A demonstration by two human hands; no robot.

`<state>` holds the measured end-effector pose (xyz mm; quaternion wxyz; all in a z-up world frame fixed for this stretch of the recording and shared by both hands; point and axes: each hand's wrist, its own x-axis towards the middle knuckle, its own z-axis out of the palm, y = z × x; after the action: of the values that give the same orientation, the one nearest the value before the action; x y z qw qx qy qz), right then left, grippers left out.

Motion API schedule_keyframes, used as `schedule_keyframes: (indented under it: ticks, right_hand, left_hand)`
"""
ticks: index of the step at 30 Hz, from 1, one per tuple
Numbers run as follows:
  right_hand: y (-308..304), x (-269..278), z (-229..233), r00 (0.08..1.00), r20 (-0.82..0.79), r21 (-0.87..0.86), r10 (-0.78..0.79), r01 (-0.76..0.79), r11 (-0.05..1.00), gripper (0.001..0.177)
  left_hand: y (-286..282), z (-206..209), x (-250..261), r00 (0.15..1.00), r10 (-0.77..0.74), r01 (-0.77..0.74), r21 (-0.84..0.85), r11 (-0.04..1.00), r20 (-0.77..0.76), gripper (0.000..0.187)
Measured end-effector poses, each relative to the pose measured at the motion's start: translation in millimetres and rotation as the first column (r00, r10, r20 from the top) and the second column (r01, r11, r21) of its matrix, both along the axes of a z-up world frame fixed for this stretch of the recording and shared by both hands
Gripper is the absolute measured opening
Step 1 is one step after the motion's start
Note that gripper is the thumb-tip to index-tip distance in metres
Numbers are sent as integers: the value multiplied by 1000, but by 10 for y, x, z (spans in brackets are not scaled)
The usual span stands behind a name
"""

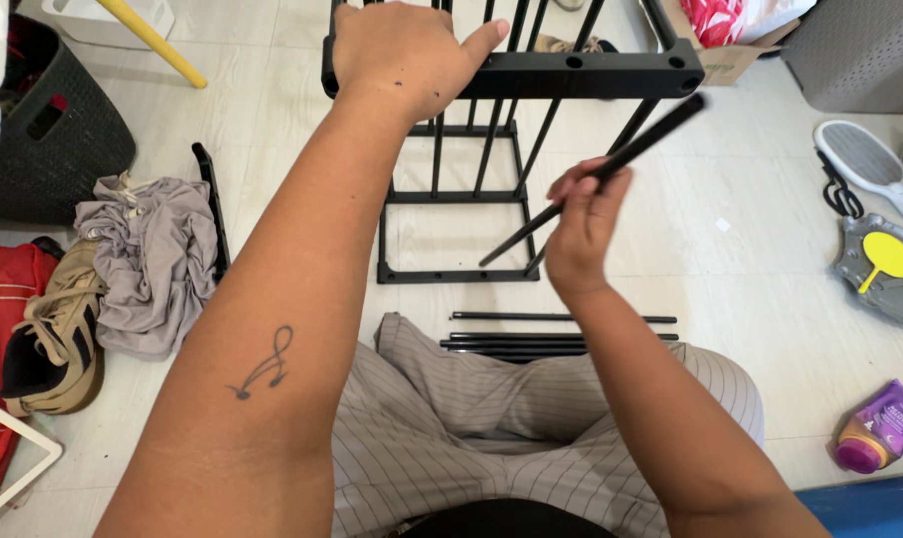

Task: The person assembles a black metal rack by inserting vertical and horizontal rods into a frame. They sit on the floor, pick up rods from a nearby table, and fit them into the rack structure, gradually building the frame.

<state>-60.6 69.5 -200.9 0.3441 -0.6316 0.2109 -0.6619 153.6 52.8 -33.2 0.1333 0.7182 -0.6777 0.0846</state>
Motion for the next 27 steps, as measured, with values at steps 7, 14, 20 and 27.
schedule_keyframes:
  ticks: [7,14,20,27]
  right_hand:
    - [-177,130,-310,995,-100,72,-22,29,997,19]
    - [-278,163,-494,995,-101,133,-24,38,990,23]
    - [-313,195,-492,994,-108,103,-25,37,994,26]
    - [-319,216,-501,998,-66,111,17,-10,994,26]
  left_hand:
    - [34,64,-11,1000,18,-19,58,998,5,76]
    - [53,63,-28,999,16,-14,58,998,-35,73]
    - [38,45,-18,999,15,-14,33,999,-42,73]
    - [17,29,-18,998,18,-15,53,999,-57,72]
